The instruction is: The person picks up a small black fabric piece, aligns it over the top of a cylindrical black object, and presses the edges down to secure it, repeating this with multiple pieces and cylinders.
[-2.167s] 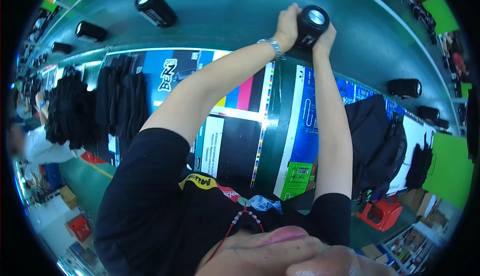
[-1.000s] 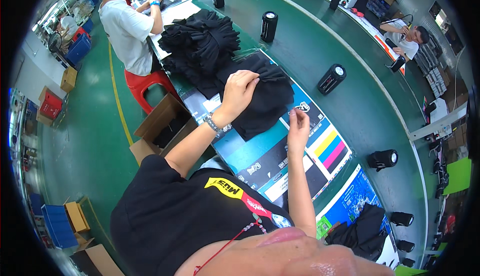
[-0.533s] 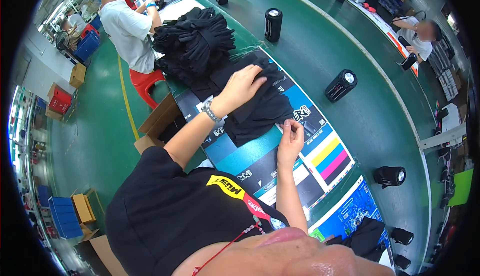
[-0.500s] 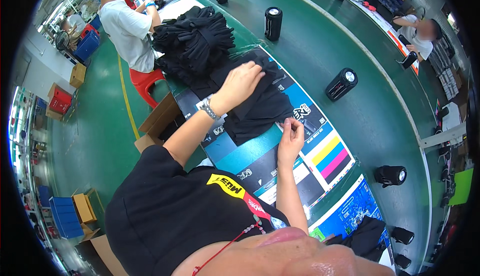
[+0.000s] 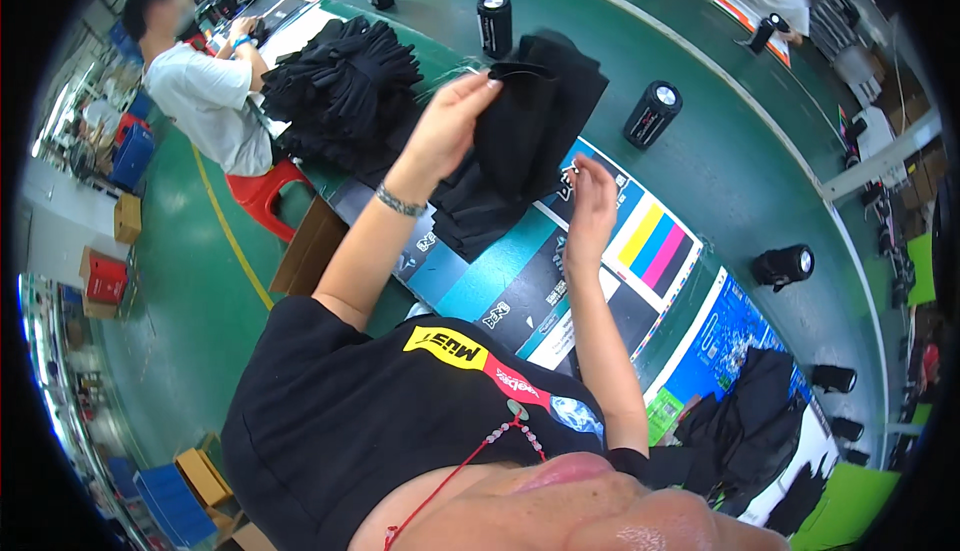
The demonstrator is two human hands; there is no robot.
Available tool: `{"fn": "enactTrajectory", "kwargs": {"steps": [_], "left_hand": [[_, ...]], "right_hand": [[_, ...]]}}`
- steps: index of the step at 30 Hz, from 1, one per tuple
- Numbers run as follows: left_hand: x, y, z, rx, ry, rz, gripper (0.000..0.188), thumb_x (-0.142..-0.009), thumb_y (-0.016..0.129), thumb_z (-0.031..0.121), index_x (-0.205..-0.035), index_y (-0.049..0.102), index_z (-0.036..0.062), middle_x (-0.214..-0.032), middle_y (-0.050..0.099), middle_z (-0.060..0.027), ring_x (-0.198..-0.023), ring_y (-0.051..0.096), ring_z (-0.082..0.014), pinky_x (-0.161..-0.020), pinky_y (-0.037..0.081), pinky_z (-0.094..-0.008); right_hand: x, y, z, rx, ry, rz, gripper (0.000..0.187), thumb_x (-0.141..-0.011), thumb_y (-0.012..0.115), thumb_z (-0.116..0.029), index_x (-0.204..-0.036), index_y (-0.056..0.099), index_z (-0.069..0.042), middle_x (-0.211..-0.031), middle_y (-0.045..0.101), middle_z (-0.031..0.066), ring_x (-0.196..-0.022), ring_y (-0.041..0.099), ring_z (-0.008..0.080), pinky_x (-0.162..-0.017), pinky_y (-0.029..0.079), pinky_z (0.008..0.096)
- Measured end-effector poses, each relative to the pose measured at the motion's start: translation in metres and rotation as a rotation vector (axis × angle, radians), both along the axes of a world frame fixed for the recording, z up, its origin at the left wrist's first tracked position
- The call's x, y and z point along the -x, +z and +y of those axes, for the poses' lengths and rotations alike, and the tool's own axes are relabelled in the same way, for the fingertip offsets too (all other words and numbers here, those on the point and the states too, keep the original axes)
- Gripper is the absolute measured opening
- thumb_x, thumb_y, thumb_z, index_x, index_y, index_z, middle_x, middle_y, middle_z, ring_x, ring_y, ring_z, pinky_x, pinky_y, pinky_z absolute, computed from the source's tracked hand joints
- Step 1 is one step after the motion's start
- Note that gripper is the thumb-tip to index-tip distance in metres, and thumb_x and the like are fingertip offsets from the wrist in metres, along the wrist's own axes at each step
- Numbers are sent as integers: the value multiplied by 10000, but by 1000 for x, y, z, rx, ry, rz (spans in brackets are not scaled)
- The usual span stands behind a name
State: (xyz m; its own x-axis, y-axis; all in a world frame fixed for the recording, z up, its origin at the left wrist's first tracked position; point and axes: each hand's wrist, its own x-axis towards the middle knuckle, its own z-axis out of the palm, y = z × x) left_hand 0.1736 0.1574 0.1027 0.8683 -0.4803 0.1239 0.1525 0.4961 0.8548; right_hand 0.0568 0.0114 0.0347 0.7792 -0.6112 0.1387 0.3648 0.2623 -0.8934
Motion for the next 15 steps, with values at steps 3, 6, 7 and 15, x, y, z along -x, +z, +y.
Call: {"fn": "enactTrajectory", "kwargs": {"steps": [3, 6, 7, 15], "left_hand": [[27, -16, -23, -73, -132, 17, 201, -973, 508, 141, -1048, 601, -22, -912, 653, -31, -827, 608, -79, -741, 493, -222], [43, -48, -46, -288, 168, -214, 273, -982, 509, 203, -1085, 563, -44, -899, 622, -54, -825, 572, -91, -734, 462, -237], [50, -53, -55, -299, 233, -236, 295, -977, 520, 221, -1095, 557, -47, -920, 621, -69, -849, 572, -106, -757, 461, -249], [52, -78, -48, -518, 437, -552, 129, -886, 594, 75, -848, 585, -49, -720, 558, -166, -699, 591, -254, -651, 447, -354]], "right_hand": [[-2, 18, 2, -313, 255, -92, 324, -993, 479, -260, -1145, 562, 14, -1092, 628, 98, -1012, 596, 158, -916, 451, 310], [1, 8, 4, -332, 420, 19, 316, -985, 479, -240, -1165, 568, 4, -1103, 626, 89, -1001, 606, 150, -886, 477, 306], [2, 1, 4, -326, 275, 68, 297, -970, 499, -216, -1158, 572, 3, -1101, 626, 80, -986, 613, 149, -860, 490, 298], [5, -18, 13, -407, 64, 7, 249, -947, 523, -129, -1157, 565, -3, -1082, 625, 62, -952, 607, 148, -838, 472, 269]]}}
